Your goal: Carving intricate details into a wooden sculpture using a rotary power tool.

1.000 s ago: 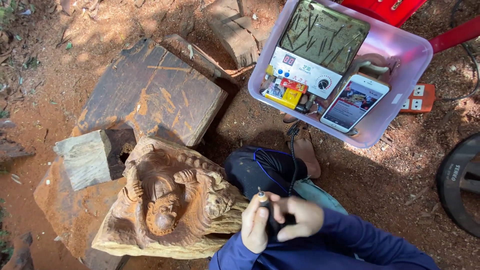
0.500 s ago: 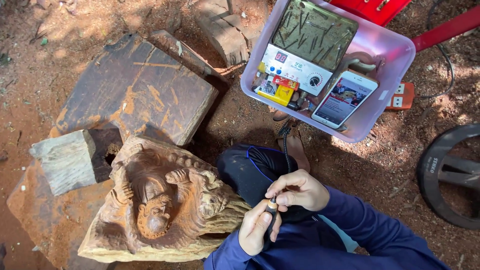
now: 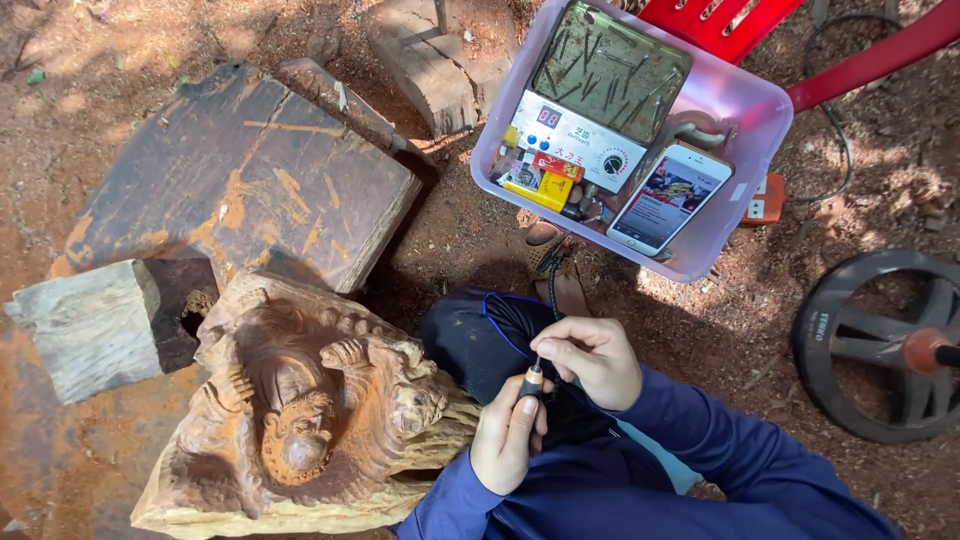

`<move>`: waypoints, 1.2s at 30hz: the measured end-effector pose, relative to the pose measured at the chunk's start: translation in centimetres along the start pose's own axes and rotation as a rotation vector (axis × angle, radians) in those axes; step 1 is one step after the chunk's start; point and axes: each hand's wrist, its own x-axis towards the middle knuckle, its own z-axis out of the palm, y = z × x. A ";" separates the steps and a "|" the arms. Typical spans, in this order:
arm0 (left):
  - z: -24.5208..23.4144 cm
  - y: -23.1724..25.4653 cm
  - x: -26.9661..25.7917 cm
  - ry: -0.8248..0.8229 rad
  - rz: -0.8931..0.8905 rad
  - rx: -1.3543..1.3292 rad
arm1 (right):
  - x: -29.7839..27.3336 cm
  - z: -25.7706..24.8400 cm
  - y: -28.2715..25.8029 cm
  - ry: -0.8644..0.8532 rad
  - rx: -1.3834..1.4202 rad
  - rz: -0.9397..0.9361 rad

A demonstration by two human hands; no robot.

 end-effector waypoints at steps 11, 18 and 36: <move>-0.9 1.8 -1.1 0.147 0.231 0.198 | 0.3 2.8 -3.2 0.044 -0.216 -0.017; -1.2 2.9 -2.3 0.229 0.325 0.246 | -0.4 3.8 -2.9 0.123 -0.145 0.001; -1.4 -0.3 -3.7 0.074 0.247 -0.597 | -2.0 3.2 -3.9 -0.219 0.155 0.040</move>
